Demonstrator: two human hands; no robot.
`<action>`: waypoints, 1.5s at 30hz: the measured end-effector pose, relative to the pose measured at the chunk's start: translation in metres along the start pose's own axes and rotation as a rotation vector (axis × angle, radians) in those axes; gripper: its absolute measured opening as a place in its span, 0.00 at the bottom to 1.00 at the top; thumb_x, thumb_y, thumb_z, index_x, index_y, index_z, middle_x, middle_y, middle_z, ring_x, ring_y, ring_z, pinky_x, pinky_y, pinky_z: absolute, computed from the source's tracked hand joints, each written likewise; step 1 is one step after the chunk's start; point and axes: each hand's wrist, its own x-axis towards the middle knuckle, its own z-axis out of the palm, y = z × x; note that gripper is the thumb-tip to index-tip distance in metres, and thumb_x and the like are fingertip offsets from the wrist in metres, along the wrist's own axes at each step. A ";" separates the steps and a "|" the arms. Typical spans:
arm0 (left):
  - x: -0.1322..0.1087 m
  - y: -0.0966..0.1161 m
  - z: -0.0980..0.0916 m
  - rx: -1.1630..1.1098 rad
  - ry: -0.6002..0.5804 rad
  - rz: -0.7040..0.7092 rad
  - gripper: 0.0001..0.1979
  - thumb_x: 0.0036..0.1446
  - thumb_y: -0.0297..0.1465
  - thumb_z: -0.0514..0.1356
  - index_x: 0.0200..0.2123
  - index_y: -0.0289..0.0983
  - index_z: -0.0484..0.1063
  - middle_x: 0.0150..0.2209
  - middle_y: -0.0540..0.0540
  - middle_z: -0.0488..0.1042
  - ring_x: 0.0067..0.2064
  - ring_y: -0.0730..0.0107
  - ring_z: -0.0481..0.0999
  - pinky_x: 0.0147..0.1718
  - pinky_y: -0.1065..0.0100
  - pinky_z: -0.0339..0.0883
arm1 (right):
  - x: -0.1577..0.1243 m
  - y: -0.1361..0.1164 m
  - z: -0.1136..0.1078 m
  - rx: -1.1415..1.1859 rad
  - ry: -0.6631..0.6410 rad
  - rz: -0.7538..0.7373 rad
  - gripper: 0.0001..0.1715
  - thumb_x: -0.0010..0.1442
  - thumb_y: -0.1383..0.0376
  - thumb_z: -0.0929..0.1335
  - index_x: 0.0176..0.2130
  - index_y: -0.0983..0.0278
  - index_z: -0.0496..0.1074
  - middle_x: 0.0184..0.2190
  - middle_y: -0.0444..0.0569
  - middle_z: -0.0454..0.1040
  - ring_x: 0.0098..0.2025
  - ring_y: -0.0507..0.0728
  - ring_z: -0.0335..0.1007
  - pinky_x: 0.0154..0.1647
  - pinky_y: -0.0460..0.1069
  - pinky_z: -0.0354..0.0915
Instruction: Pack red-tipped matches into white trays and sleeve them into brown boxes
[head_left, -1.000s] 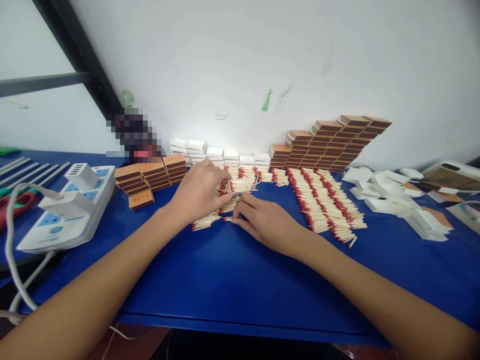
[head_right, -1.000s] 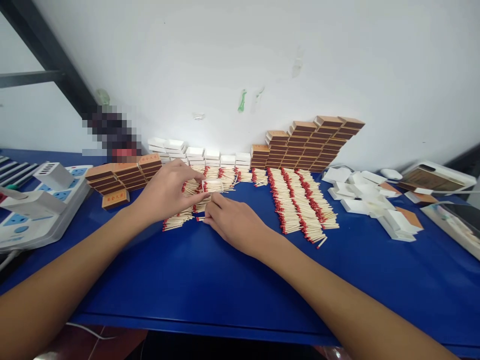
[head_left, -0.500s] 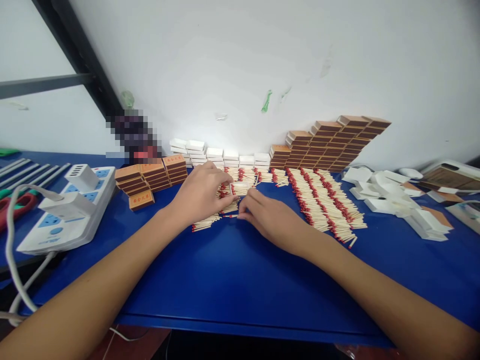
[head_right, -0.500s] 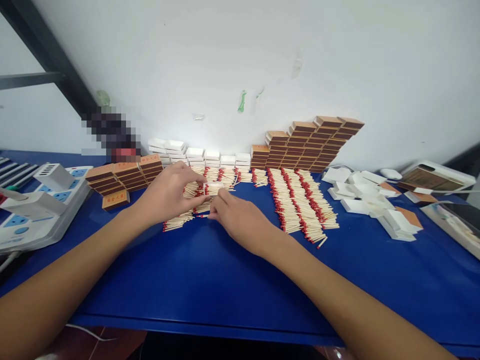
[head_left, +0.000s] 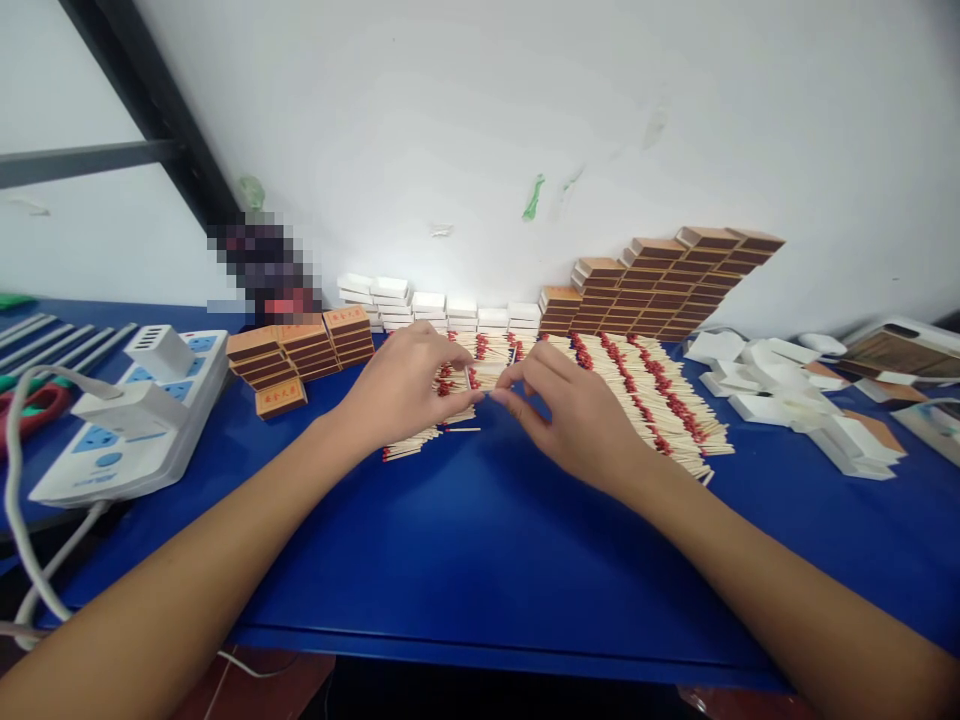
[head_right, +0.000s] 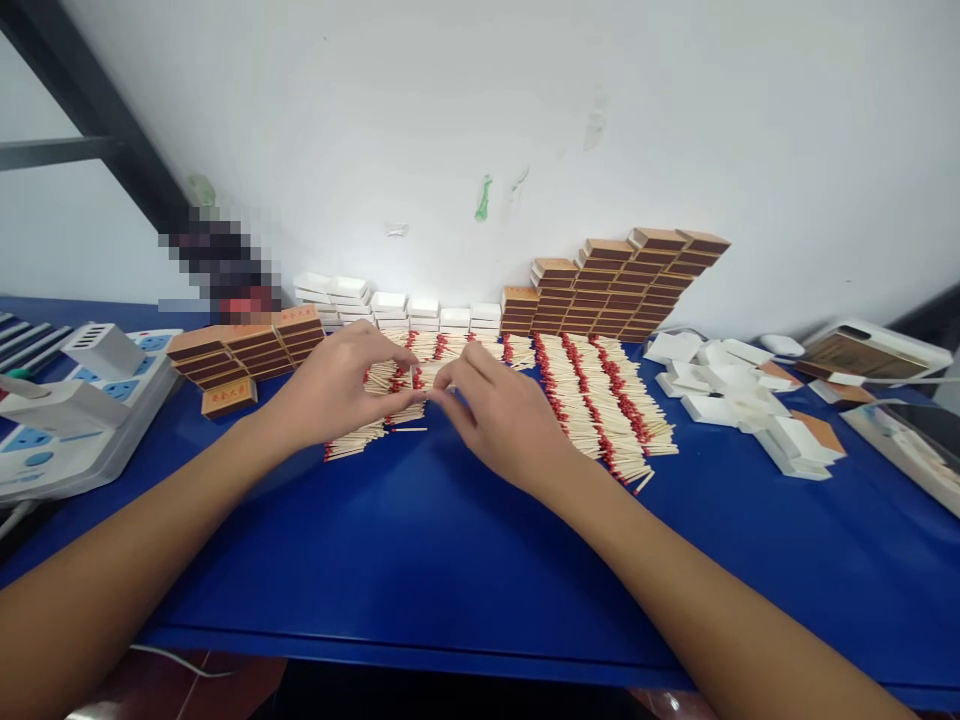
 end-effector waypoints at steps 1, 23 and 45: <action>0.000 -0.002 0.000 0.017 0.011 -0.011 0.12 0.60 0.38 0.71 0.43 0.37 0.81 0.39 0.44 0.83 0.45 0.55 0.77 0.47 0.57 0.69 | -0.001 -0.003 0.003 0.012 -0.034 -0.022 0.11 0.77 0.61 0.63 0.46 0.62 0.72 0.42 0.52 0.73 0.40 0.58 0.72 0.40 0.52 0.66; 0.002 -0.004 -0.001 0.089 -0.015 -0.038 0.14 0.61 0.37 0.71 0.46 0.34 0.82 0.38 0.41 0.83 0.46 0.53 0.77 0.46 0.55 0.69 | 0.002 -0.008 0.023 0.106 -0.320 -0.033 0.10 0.76 0.67 0.63 0.46 0.63 0.74 0.45 0.52 0.71 0.40 0.56 0.73 0.43 0.50 0.67; 0.002 -0.006 0.000 0.113 -0.038 -0.059 0.16 0.60 0.38 0.71 0.47 0.33 0.82 0.40 0.39 0.83 0.47 0.51 0.78 0.48 0.54 0.70 | 0.007 -0.013 0.023 0.063 -0.380 -0.018 0.08 0.76 0.67 0.65 0.45 0.64 0.73 0.46 0.51 0.72 0.40 0.56 0.73 0.42 0.51 0.67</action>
